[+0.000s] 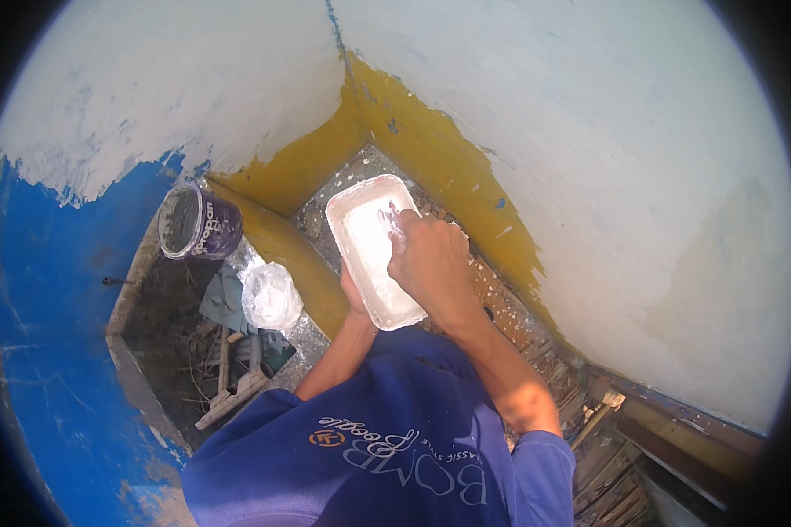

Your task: The person spreads white putty from a plastic container onto a wall using a scraper.

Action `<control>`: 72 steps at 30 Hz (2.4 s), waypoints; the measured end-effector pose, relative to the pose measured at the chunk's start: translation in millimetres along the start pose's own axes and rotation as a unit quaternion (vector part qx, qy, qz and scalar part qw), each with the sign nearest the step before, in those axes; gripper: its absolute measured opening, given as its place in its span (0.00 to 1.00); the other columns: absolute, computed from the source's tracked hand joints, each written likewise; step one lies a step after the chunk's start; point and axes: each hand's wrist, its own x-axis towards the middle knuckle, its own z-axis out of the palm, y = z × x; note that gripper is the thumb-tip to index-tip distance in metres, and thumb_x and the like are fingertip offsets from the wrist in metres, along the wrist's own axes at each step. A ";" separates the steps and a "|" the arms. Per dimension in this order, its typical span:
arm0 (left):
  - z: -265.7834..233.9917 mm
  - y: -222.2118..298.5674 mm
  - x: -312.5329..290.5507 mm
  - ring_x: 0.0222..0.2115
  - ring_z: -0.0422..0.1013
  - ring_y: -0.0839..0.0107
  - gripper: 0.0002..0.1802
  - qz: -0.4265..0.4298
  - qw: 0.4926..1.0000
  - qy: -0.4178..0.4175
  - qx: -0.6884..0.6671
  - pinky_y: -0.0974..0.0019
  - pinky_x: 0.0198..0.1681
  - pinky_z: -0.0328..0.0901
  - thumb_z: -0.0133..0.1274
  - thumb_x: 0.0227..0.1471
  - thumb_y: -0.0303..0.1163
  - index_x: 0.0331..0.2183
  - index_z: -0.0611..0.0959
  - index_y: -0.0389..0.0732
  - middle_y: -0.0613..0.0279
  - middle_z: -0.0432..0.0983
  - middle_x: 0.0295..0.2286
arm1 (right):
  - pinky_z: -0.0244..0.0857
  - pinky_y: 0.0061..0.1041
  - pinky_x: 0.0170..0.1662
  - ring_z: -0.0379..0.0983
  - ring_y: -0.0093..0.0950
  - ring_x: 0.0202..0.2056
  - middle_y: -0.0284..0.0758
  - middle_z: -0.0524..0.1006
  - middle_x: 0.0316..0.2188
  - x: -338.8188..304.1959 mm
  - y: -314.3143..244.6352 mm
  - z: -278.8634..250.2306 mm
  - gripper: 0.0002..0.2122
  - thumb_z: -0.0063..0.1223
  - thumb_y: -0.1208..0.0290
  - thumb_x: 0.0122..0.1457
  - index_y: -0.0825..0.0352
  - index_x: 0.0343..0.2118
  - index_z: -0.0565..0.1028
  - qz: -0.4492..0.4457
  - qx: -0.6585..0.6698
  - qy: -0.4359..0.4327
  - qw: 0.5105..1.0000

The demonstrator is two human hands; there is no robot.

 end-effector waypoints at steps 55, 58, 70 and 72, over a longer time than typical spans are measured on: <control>11.9 2.2 -4.4 0.56 0.64 0.57 0.35 -0.012 0.999 0.005 0.030 0.54 0.61 0.57 0.33 0.63 0.55 0.60 0.64 0.40 0.53 0.65 0.57 | 0.66 0.46 0.29 0.73 0.51 0.23 0.52 0.74 0.18 -18.3 -1.3 -1.2 0.07 0.56 0.73 0.49 0.71 0.28 0.76 -0.027 -0.033 0.001 0.999; 16.5 3.6 -6.8 0.56 0.63 0.57 0.35 -0.002 0.999 0.009 0.049 0.54 0.62 0.57 0.32 0.63 0.55 0.61 0.63 0.40 0.53 0.64 0.57 | 0.66 0.46 0.29 0.73 0.51 0.23 0.52 0.74 0.18 -16.5 -8.3 3.3 0.07 0.57 0.73 0.49 0.72 0.28 0.76 -0.025 0.005 -0.003 1.000; 7.4 5.8 -4.0 0.57 0.63 0.58 0.33 0.013 1.000 -0.004 0.003 0.54 0.62 0.56 0.30 0.64 0.53 0.60 0.64 0.40 0.54 0.64 0.57 | 0.65 0.46 0.29 0.71 0.53 0.23 0.52 0.73 0.18 -9.0 -6.5 9.3 0.06 0.57 0.74 0.47 0.72 0.25 0.75 -0.034 0.038 0.024 0.998; 6.7 5.6 -4.7 0.57 0.63 0.57 0.33 0.016 0.999 0.019 0.020 0.54 0.62 0.56 0.31 0.64 0.53 0.60 0.64 0.40 0.54 0.65 0.57 | 0.65 0.46 0.29 0.71 0.53 0.24 0.53 0.73 0.18 -8.9 -5.2 10.6 0.06 0.57 0.74 0.47 0.72 0.25 0.75 -0.032 0.026 0.014 0.999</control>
